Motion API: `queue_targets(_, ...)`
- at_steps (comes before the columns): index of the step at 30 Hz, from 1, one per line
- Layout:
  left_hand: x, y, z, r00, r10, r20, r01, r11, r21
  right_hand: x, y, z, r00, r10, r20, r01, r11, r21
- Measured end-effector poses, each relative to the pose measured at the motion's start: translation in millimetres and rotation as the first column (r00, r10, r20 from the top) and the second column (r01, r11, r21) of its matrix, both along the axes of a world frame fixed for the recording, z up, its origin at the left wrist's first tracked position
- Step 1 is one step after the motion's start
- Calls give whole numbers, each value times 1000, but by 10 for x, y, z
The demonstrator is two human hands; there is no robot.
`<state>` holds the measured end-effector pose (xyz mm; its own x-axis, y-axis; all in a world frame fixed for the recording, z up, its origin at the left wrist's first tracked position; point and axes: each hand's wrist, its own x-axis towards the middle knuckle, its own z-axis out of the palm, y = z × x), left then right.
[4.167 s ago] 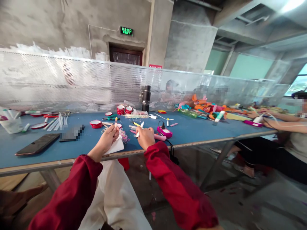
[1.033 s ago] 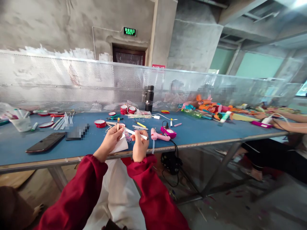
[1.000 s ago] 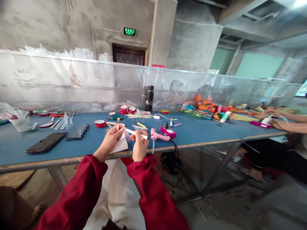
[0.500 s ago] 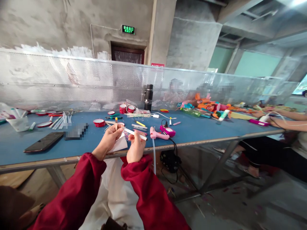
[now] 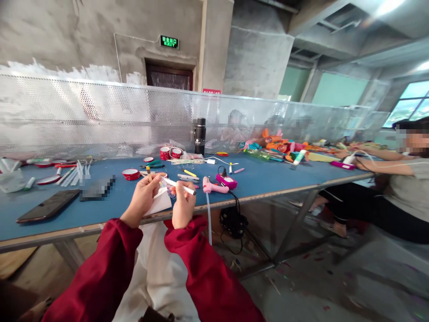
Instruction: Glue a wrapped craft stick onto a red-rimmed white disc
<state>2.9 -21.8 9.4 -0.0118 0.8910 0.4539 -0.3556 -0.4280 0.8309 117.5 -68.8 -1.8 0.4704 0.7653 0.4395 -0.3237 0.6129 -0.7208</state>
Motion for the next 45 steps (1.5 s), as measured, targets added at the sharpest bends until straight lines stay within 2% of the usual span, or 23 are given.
queue_targets(9, 5, 10, -14, 997, -42, 58, 43, 999, -19, 75, 1, -68, 999, -21, 37, 20, 999, 40)
queue_targets(18, -10, 17, -9, 994, -103, 33, 105, 993, -56, 61, 0, -126, 1000, -13, 0, 12, 998, 65)
queue_targets(25, -23, 25, -28, 988, -147, -36, 146, 989, -31, 91, 30, -230, 998, 18, 55, -22, 998, 63)
queue_targets(29, -13, 22, -23, 992, -115, -42, 114, 993, -32, 151, -87, -130, 986, 40, 163, -47, 998, 39)
queue_targets(32, -4, 2, -3, 995, -100, -20, 99, 994, -40, 426, -265, 48, 933, 26, 358, -32, 999, 13)
queue_targets(35, 4, -16, 18, 996, -89, 17, 89, 995, -49, 875, -382, 240, 887, -76, 456, 79, 997, 13)
queue_targets(38, 12, -18, 35, 997, -82, 14, 82, 995, -58, 1262, -331, 383, 841, 0, 542, 30, 998, -47)
queue_targets(41, 17, -3, 43, 996, -89, 15, 90, 991, -96, 1407, -144, 421, 703, 63, 708, 0, 996, -88)
queue_targets(45, 16, 15, 28, 996, -74, 41, 78, 989, -129, 1289, 187, 285, 465, -10, 885, 39, 999, -9)
